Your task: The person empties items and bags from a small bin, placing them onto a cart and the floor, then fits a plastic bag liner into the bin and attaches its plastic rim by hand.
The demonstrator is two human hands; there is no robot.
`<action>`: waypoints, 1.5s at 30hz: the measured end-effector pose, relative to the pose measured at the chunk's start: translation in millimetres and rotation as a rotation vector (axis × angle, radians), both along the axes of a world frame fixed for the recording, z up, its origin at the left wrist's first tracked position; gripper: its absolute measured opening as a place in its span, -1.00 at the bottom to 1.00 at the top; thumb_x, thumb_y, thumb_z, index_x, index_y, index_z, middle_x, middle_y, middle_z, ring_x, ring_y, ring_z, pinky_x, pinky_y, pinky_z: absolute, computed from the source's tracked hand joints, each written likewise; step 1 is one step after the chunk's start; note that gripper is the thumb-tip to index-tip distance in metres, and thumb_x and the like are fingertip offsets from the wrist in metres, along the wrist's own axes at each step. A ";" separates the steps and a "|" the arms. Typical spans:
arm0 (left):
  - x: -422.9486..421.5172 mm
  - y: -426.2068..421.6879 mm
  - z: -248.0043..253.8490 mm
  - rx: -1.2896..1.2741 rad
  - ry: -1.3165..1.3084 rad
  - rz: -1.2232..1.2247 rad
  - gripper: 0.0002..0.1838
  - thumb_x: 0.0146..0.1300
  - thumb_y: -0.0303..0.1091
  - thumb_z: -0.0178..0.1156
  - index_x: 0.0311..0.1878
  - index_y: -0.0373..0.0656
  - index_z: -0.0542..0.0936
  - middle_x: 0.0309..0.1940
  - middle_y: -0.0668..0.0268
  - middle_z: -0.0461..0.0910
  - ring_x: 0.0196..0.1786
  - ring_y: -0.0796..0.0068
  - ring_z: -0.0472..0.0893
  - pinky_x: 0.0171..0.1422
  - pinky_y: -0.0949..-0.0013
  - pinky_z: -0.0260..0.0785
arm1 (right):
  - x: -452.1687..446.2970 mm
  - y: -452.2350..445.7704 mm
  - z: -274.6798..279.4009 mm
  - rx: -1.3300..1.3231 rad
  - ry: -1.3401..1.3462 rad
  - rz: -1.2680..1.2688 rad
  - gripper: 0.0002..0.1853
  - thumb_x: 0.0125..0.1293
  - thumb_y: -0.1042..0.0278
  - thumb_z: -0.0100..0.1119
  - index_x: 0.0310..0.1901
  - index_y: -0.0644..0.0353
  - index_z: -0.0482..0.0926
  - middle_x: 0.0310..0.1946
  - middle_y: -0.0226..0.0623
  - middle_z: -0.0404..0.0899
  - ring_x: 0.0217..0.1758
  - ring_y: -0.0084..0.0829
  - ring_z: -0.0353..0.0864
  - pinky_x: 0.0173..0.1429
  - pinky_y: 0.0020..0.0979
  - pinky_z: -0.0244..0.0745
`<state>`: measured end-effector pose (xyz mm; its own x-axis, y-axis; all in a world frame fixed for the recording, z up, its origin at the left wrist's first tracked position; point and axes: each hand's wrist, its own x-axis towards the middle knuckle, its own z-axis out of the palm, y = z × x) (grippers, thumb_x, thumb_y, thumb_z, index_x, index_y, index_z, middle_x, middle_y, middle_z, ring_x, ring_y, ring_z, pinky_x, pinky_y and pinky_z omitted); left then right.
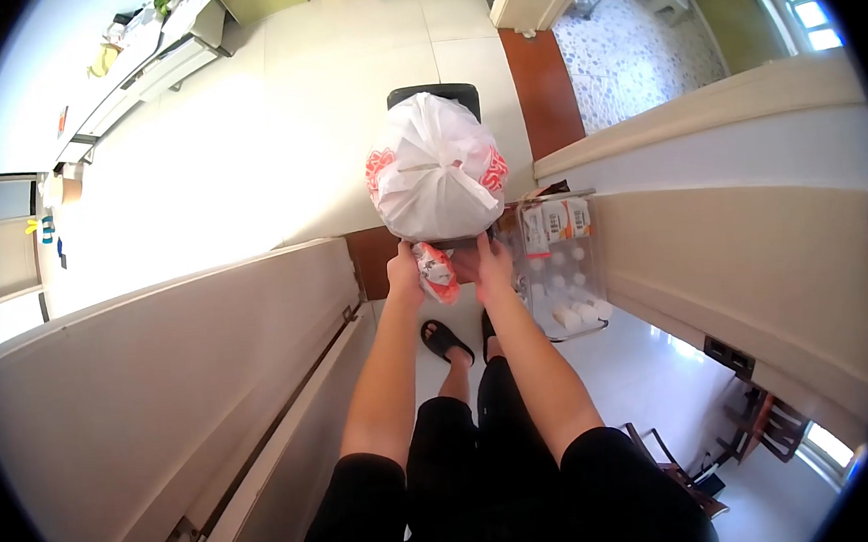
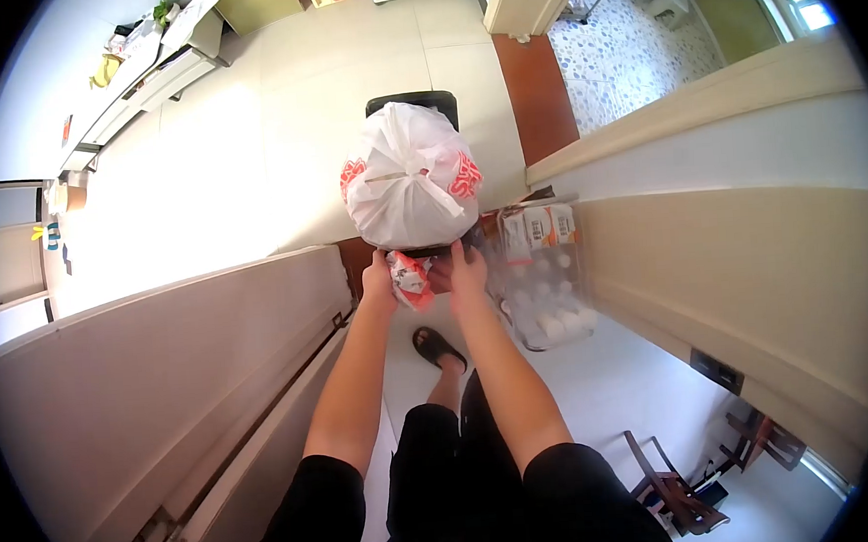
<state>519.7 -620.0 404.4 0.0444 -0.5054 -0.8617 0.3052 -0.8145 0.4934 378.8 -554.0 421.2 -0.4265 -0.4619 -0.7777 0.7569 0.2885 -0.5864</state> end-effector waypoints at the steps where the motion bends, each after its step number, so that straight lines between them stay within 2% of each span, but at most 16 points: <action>1: -1.3 -8.4 0.3 -0.003 0.001 0.013 -0.52 0.42 -0.03 0.13 -0.16 -0.39 0.64 -0.26 0.21 0.67 -0.26 0.33 0.65 -0.14 0.17 0.50 | -5.2 -10.9 3.1 -0.013 -0.008 0.033 -0.41 0.45 0.04 0.28 0.24 0.32 0.32 -0.07 0.03 0.64 -0.13 -0.02 0.76 -0.14 -0.02 0.76; 5: -2.6 -42.8 -7.0 0.002 -0.020 0.012 -0.55 0.46 -0.01 0.10 -0.12 -0.32 0.61 -0.25 0.22 0.66 -0.24 0.28 0.67 -0.09 0.11 0.53 | -8.9 -50.1 9.1 -0.011 0.007 0.083 -0.47 0.45 0.05 0.27 0.20 0.27 0.36 -0.11 -0.03 0.64 -0.18 -0.07 0.77 -0.22 -0.04 0.77; 8: -5.0 -75.2 -9.0 -0.039 0.014 0.074 -0.52 0.40 -0.02 0.15 -0.13 -0.39 0.63 -0.25 0.20 0.67 -0.25 0.29 0.67 -0.14 0.13 0.51 | -12.6 -86.0 13.4 -0.026 -0.048 0.119 -0.58 0.47 0.08 0.25 0.08 0.23 0.37 -0.16 -0.13 0.61 -0.17 -0.16 0.75 -0.25 -0.08 0.76; 11: -8.7 -117.5 -3.6 -0.014 -0.030 0.072 -0.51 0.40 -0.02 0.15 -0.07 -0.40 0.63 -0.21 0.18 0.67 -0.21 0.27 0.67 -0.12 0.12 0.52 | -16.0 -123.8 1.2 0.059 -0.006 0.120 -0.49 0.45 0.05 0.28 0.15 0.28 0.35 -0.15 -0.09 0.64 -0.26 -0.13 0.76 -0.27 -0.04 0.76; 18: -17.2 -224.1 13.1 0.004 -0.036 0.115 -0.49 0.43 -0.02 0.12 0.02 -0.40 0.61 -0.15 0.16 0.67 -0.16 0.27 0.68 -0.07 0.15 0.54 | -22.6 -231.9 21.7 0.080 -0.096 0.137 -0.21 0.42 0.05 0.31 0.42 0.16 0.00 0.10 -0.01 0.52 -0.01 -0.09 0.71 -0.17 0.02 0.73; 20: -13.4 -258.8 -9.1 -0.028 -0.054 0.092 -0.47 0.43 0.01 0.11 0.00 -0.40 0.60 -0.18 0.16 0.66 -0.18 0.26 0.68 -0.08 0.14 0.55 | -25.0 -266.6 17.1 0.066 -0.124 0.173 -0.17 0.42 0.04 0.31 0.45 0.10 -0.05 0.17 0.00 0.48 0.05 -0.08 0.69 -0.14 0.03 0.73; 25: -15.9 -336.7 9.4 -0.032 -0.129 0.053 -0.48 0.41 0.04 0.10 -0.10 -0.36 0.62 -0.25 0.18 0.65 -0.25 0.25 0.66 -0.12 0.10 0.54 | -27.7 -349.3 20.3 0.045 -0.064 0.173 -0.38 0.43 0.03 0.29 0.29 0.16 0.21 0.03 -0.06 0.56 0.01 -0.10 0.71 -0.20 0.07 0.74; 29: -21.7 -404.1 18.1 -0.007 -0.109 0.086 -0.52 0.40 0.04 0.12 -0.11 -0.29 0.63 -0.26 0.21 0.67 -0.24 0.25 0.68 -0.11 0.11 0.55 | -32.0 -416.4 37.5 0.082 -0.049 0.199 -0.36 0.41 -0.01 0.31 0.28 0.17 0.22 0.00 -0.07 0.57 -0.05 -0.10 0.72 -0.21 0.08 0.74; 32: -24.9 -458.1 27.8 -0.010 -0.122 0.086 -0.51 0.36 0.02 0.15 -0.10 -0.34 0.63 -0.23 0.18 0.67 -0.21 0.25 0.69 -0.11 0.10 0.55 | -27.0 -468.8 -56.0 0.063 0.157 0.239 -0.35 0.39 -0.04 0.33 0.28 0.12 0.23 -0.01 -0.08 0.58 -0.04 -0.11 0.73 -0.23 0.06 0.74; 34: -31.8 -486.7 23.8 0.001 -0.110 0.107 -0.45 0.35 0.03 0.16 -0.04 -0.41 0.63 -0.18 0.13 0.67 -0.17 0.23 0.69 -0.09 0.09 0.56 | -36.6 -503.0 -16.4 0.084 0.087 0.224 -0.35 0.37 -0.07 0.34 0.27 0.09 0.24 -0.04 -0.10 0.61 -0.06 -0.13 0.74 -0.25 0.03 0.74; 35: -34.8 -502.7 18.3 0.021 -0.104 0.103 -0.45 0.37 0.06 0.15 -0.01 -0.36 0.62 -0.14 0.14 0.67 -0.15 0.21 0.70 -0.06 0.07 0.56 | -42.4 -525.5 1.3 0.091 0.053 0.213 -0.35 0.37 -0.08 0.35 0.27 0.08 0.25 -0.05 -0.11 0.62 -0.07 -0.14 0.74 -0.26 0.01 0.74; 38: -43.8 -541.5 23.5 0.047 -0.040 0.117 -0.42 0.38 0.11 0.14 0.03 -0.33 0.61 -0.10 0.14 0.67 -0.10 0.18 0.70 0.00 0.04 0.56 | -57.2 -569.1 -22.9 0.065 0.157 0.280 -0.36 0.38 -0.08 0.34 0.26 0.07 0.26 -0.09 -0.14 0.65 -0.11 -0.16 0.75 -0.28 -0.03 0.73; 39: -43.6 -558.2 21.6 0.064 -0.044 0.113 -0.42 0.38 0.11 0.14 0.04 -0.33 0.61 -0.10 0.13 0.67 -0.10 0.18 0.70 0.00 0.04 0.56 | -59.0 -590.6 14.2 0.117 0.086 0.296 -0.36 0.38 -0.07 0.33 0.28 0.07 0.26 -0.10 -0.13 0.67 -0.14 -0.15 0.76 -0.26 -0.04 0.72; 41: -40.3 -587.8 16.8 0.093 -0.125 0.084 -0.42 0.41 0.10 0.09 0.06 -0.34 0.60 -0.08 0.13 0.67 -0.08 0.16 0.70 0.02 0.05 0.56 | -55.1 -626.7 15.5 0.122 0.110 0.295 -0.35 0.38 -0.07 0.33 0.30 0.07 0.26 -0.10 -0.12 0.67 -0.13 -0.15 0.76 -0.26 -0.04 0.72; 44: -39.2 -632.3 27.5 0.059 -0.009 0.127 -0.42 0.46 0.09 0.02 0.09 -0.35 0.58 -0.04 0.12 0.66 -0.04 0.16 0.70 0.06 0.05 0.56 | -53.3 -679.4 27.6 0.127 0.097 0.307 -0.30 0.36 -0.08 0.35 0.34 0.09 0.26 -0.08 -0.11 0.66 -0.18 -0.16 0.75 -0.27 -0.05 0.71; 45: -37.8 -646.3 24.2 0.061 -0.002 0.148 -0.33 0.39 0.14 0.10 0.14 -0.40 0.57 0.01 0.11 0.64 0.00 0.17 0.67 0.05 0.04 0.54 | -55.2 -697.0 27.9 0.123 0.078 0.324 -0.27 0.35 -0.07 0.37 0.35 0.11 0.24 -0.09 -0.12 0.65 -0.22 -0.19 0.74 -0.31 -0.08 0.71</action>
